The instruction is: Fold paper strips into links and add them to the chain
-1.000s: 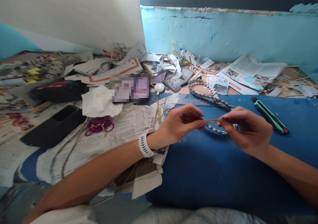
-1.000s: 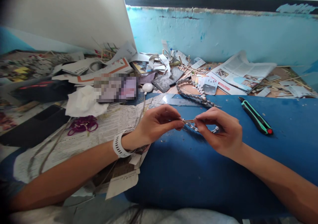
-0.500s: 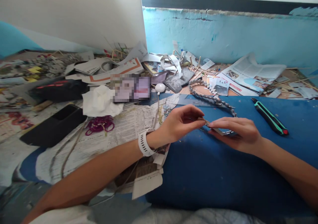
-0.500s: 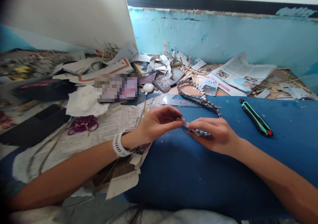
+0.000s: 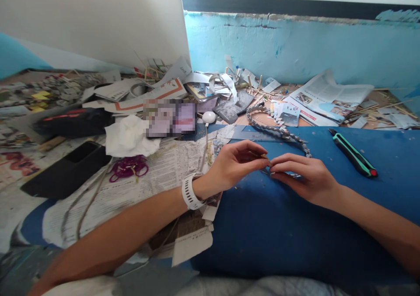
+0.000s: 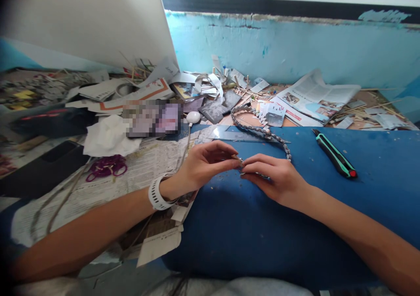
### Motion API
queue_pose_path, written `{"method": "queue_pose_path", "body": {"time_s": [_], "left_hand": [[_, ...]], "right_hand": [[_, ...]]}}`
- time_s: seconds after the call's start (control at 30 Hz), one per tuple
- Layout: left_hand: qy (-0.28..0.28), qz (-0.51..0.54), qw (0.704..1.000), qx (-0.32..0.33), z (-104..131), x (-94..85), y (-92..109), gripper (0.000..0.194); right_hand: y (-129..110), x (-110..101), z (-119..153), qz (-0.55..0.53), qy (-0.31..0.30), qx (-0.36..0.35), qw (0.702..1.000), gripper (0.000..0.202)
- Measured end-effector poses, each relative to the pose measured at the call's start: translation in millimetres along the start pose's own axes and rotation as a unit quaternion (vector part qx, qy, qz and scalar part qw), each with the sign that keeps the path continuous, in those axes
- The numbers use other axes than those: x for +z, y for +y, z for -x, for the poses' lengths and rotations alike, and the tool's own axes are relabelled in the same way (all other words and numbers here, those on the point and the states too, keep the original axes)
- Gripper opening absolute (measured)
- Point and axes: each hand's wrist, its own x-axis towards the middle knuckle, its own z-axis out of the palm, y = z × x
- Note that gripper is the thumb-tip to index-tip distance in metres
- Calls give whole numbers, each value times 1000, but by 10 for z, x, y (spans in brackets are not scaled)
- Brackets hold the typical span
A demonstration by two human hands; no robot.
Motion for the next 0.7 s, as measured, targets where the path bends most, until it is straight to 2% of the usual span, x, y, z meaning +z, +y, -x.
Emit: {"method": "queue_pose_path", "body": {"time_s": [0.17, 0.27, 0.43, 0.6, 0.7], "left_hand": [[4, 6, 1000, 27, 15, 40, 21, 27], [9, 20, 999, 38, 23, 63, 28, 23], [-4, 12, 998, 57, 44, 60, 14, 21], [-19, -14, 999, 49, 51, 44, -10, 21], [0, -9, 999, 54, 44, 55, 11, 20]], "right_hand": [[-61, 69, 0, -81, 71, 110, 988, 12], [-63, 87, 17, -93, 86, 141, 982, 12], [-84, 96, 24, -71, 95, 141, 983, 7], [-74, 105, 26, -14, 106, 66, 992, 13], [-47, 97, 21, -36, 79, 48, 995, 22]]}}
